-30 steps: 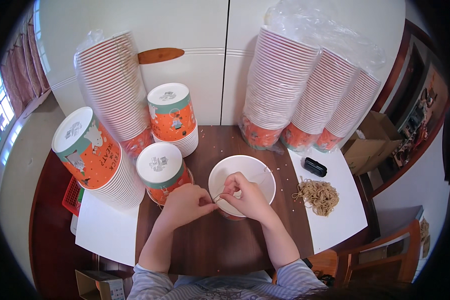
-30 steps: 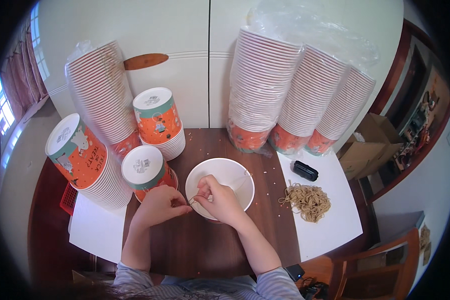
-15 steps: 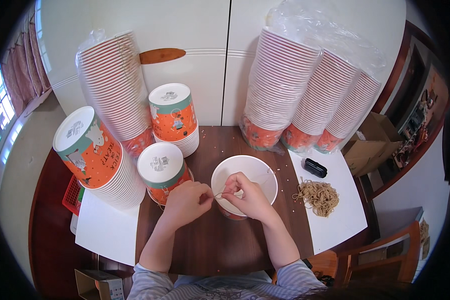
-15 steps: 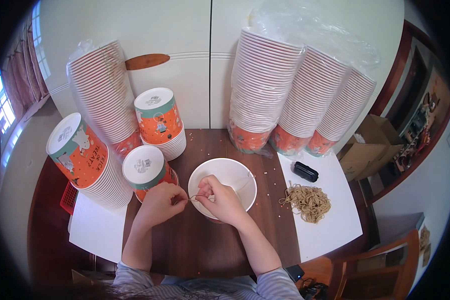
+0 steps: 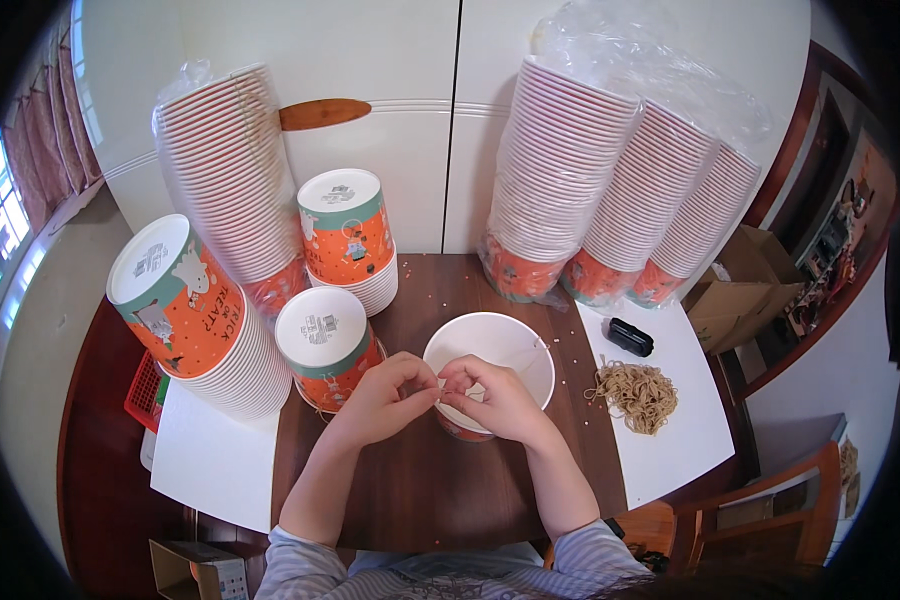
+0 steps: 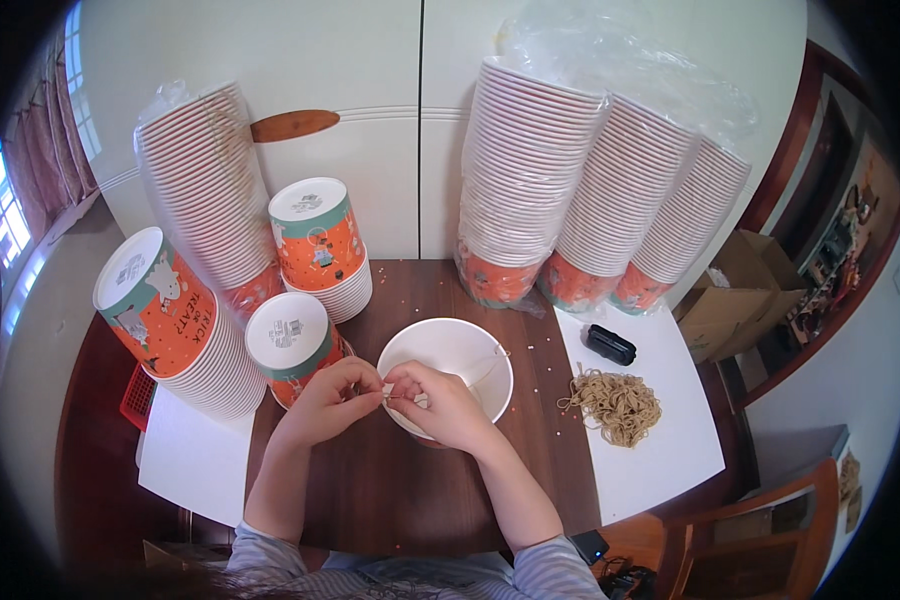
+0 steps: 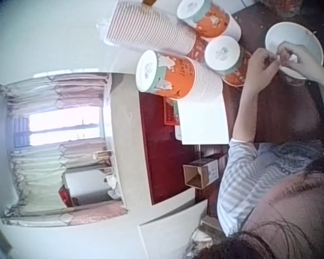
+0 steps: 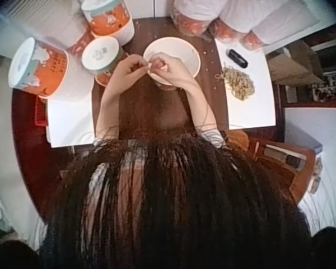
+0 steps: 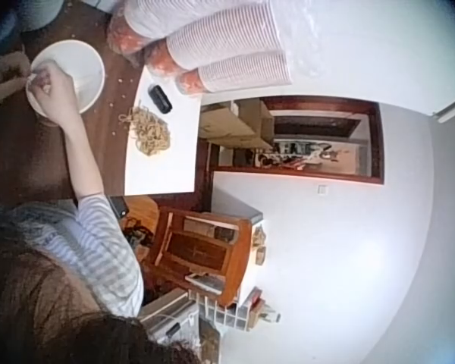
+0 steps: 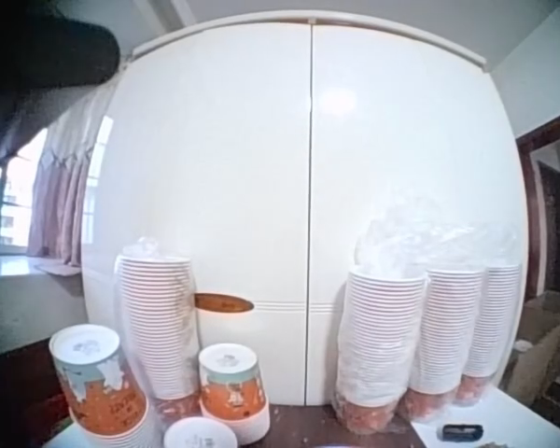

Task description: Attach string handles to paper cups for packaging.

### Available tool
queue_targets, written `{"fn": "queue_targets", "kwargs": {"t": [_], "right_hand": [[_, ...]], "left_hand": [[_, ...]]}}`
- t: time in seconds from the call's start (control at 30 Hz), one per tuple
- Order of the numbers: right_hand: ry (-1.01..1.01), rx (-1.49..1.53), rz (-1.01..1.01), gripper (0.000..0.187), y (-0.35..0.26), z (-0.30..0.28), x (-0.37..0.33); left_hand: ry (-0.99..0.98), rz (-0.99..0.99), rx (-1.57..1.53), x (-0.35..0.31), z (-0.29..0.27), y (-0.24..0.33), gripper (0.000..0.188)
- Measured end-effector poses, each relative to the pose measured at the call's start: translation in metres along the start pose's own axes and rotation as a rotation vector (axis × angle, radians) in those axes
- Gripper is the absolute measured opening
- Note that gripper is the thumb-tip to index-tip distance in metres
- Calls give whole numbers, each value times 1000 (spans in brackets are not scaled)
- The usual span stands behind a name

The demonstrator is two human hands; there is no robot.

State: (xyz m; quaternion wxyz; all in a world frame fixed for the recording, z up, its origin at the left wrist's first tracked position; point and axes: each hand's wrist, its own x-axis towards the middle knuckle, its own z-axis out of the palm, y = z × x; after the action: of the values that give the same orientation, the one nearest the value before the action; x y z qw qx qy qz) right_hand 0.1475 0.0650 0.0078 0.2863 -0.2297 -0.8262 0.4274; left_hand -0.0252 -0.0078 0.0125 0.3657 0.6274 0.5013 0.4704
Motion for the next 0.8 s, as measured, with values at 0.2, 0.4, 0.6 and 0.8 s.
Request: {"fn": "queue_targets", "kwargs": {"t": [0.2,0.4,0.6,0.8], "right_hand": [[47,-19,-101,12,9,1,-1],[69,59,-54,10,9,0,1],[65,66,-76,10,10,0,1],[69,112,-8,16,8,-2,1]], "left_hand": [[-5,10,6,4,1,-3,10],[16,-48,165,5,-5,-6,14],[-84,76,303,9,-5,-15,8],[-99,-192,-259,10,-12,-21,13]]}}
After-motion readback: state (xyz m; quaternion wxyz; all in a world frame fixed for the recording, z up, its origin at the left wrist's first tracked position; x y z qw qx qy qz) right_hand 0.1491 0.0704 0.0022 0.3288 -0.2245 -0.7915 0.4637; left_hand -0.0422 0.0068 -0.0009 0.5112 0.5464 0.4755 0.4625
